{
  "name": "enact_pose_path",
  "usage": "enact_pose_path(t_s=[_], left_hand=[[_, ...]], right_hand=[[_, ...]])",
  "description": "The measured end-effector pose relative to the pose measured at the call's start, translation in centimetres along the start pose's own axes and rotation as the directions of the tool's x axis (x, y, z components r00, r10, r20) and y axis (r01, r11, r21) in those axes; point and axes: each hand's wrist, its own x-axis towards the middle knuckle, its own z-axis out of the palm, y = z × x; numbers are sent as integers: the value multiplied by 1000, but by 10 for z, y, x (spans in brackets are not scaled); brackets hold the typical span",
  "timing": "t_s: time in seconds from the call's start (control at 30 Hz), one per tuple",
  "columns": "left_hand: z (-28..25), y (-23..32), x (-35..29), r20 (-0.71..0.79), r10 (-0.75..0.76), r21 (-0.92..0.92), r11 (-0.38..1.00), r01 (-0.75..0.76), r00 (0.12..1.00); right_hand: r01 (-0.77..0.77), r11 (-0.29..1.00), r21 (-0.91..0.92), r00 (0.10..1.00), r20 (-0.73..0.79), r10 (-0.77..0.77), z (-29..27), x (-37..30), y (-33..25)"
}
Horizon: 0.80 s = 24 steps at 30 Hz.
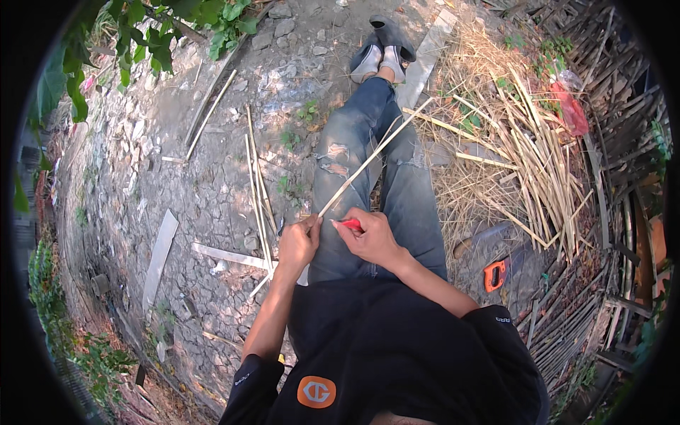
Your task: The person sits on the ground and uses a red utility knife to shave and smooth a long, thin bamboo stick. They hold the stick with their left hand and scrape along its length with the knife in their right hand, occasionally rotating the stick to work on different sides.
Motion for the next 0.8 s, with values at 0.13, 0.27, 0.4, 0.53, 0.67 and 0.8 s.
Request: enact_pose_path(t_s=[0.13,0.27,0.4,0.53,0.67,0.8], left_hand=[[-9,3,-11,-8,7,8,1000,-7,1000],[-9,13,-10,-68,75,30,997,-73,995],[-9,11,-14,-89,100,78,993,-93,991],[-5,11,-18,-121,145,177,977,-122,982],[-4,17,-16,-136,172,212,967,-141,976],[1,11,-15,-156,204,222,961,-167,967]], right_hand=[[-474,877,-77,878,-122,464,-30,32,17],[-439,888,-137,898,-83,431,-14,22,80],[-550,800,-239,808,89,582,-10,30,68],[-566,788,-243,797,84,599,-11,31,64],[-595,768,-235,774,90,627,-9,29,66],[-575,794,-196,774,185,606,-6,29,75]])
